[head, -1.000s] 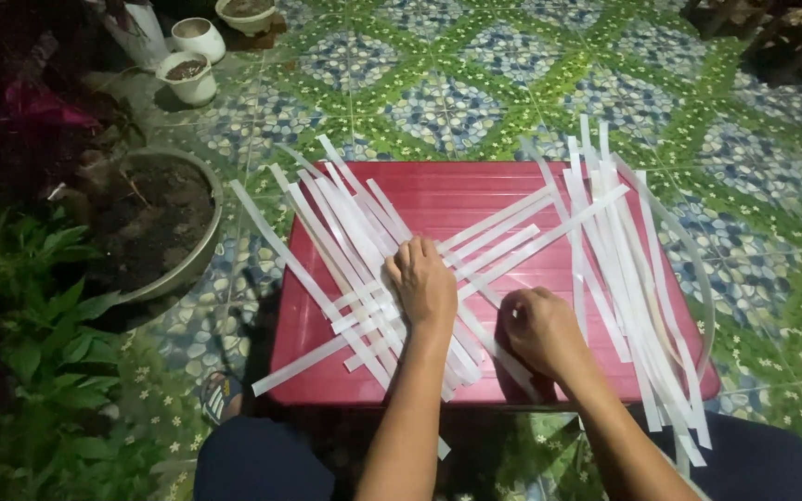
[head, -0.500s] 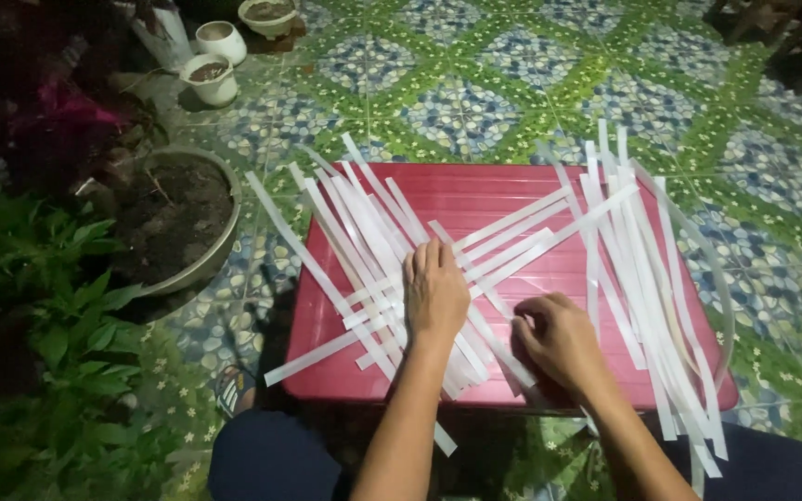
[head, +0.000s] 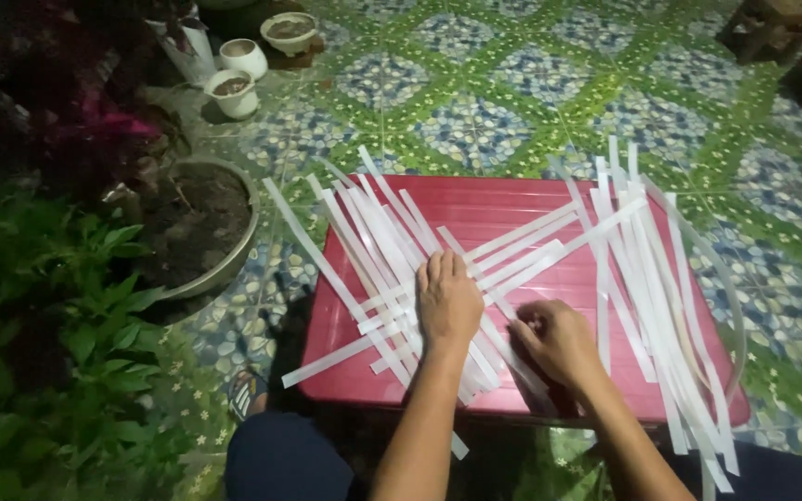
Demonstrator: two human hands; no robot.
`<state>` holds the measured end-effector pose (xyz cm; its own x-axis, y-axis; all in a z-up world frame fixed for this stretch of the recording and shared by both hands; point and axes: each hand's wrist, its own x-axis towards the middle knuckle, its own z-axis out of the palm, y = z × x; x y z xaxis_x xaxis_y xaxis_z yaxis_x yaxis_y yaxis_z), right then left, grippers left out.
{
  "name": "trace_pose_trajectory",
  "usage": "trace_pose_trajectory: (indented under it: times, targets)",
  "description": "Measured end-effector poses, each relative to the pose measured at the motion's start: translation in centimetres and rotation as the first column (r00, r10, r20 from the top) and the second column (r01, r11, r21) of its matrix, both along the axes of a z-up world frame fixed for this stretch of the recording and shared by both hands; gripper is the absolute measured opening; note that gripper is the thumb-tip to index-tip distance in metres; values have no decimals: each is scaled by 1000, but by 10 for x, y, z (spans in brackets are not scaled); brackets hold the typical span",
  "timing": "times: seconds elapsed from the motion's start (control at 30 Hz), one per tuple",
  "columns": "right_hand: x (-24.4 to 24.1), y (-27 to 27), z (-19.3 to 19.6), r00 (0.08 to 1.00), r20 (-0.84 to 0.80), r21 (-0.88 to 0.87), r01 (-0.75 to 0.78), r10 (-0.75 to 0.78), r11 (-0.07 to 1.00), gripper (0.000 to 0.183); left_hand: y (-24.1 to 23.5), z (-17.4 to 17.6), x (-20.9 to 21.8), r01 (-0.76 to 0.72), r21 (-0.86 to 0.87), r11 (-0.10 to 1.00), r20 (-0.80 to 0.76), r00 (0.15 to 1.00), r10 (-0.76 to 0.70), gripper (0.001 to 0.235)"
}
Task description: The person is weaving white plastic strips together on a red stool to create a woven component.
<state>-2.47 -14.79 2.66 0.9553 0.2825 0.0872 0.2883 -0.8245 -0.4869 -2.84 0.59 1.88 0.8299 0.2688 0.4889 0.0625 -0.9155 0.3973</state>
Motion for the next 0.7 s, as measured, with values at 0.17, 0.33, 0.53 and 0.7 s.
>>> trace_pose_trajectory:
  times: [0.17, 0.33, 0.53, 0.7]
  targets:
    - [3, -4, -16, 998, -14, -40, 68, -69, 997, 17, 0, -1, 0, -1, 9, 1000, -11, 1000, 1, 35]
    - [21, 20, -15, 999, 13, 46, 35, -36, 998, 15, 0, 10, -6, 4, 11, 1000, -38, 999, -3, 36]
    - [25, 27, -13, 994, 101, 67, -43, 37, 997, 14, -3, -2, 5, 9, -6, 1000, -40, 999, -9, 35]
    - [5, 7, -12, 996, 89, -18, -17, 19, 1000, 20, -3, 2, 1, 1, 3, 1000, -19, 1000, -1, 34]
